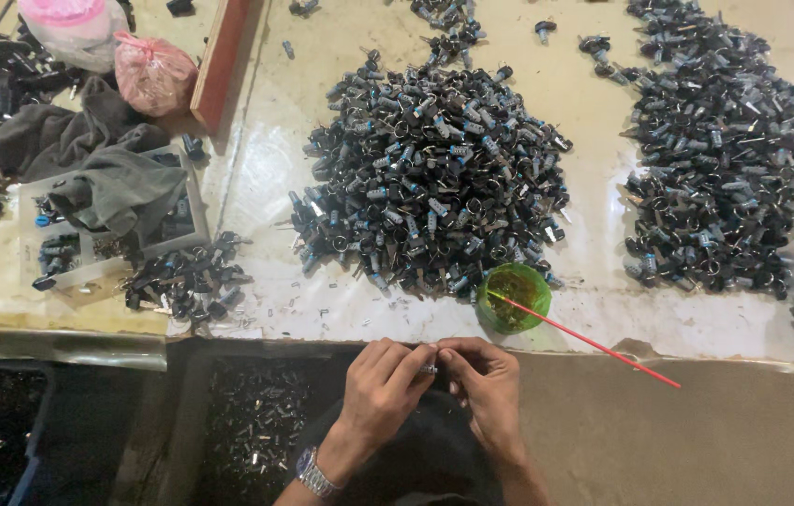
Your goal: The person picks small metal components one at a time from a pile on the workbench, holds each in one hand, and uses a red-handled brush dipped in a green cup of yellow liquid to coat a part of each component. Finished components are dropped into a bin below the bench.
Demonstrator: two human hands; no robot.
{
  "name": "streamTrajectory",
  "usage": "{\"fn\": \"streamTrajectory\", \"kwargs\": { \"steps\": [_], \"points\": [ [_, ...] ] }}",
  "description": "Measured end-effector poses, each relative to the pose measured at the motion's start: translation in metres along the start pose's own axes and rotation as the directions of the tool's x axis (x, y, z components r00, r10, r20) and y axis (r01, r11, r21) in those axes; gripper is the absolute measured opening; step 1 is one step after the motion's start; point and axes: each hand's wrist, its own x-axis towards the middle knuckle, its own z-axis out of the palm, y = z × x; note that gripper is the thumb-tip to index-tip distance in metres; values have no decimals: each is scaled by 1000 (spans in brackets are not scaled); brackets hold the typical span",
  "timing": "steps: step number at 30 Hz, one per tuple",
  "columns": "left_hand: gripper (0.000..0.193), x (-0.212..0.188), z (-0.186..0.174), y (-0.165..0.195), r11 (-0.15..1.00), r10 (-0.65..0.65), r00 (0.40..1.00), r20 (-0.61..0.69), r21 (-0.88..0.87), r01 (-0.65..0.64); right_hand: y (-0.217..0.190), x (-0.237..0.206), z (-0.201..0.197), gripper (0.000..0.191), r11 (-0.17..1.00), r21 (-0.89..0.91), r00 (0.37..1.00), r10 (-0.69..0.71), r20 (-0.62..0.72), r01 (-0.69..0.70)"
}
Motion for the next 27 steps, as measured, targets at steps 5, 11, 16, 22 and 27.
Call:
{"fn": "streamTrajectory", "kwargs": {
  "steps": [5, 11, 16, 22, 27],
  "points": [
    [43, -5, -3, -7, 999, 32, 998, 50, 20, -33, -1, 4, -5, 11, 998, -55, 999, 6, 50, -4],
    [42, -10, 0, -8, 999, 7, 1000, 5, 32, -7, -5, 0, -1, 8, 982, -162, 990, -74, 123, 93],
    [32, -10, 5, -3, 993, -101, 993, -63, -62, 97, -9, -7, 2, 11, 914, -219, 930, -294, 219, 341],
    [28, 4, 5, -7, 975, -223, 975, -25, 8, 223, -11, -8, -6, 14, 890, -284, 933, -329, 146, 358],
    [34, 24, 3, -20, 932, -294, 956, -12, 217, 289, -11, -9, -12, 14, 937, -231, 965, -259, 41, 261]
  ]
}}
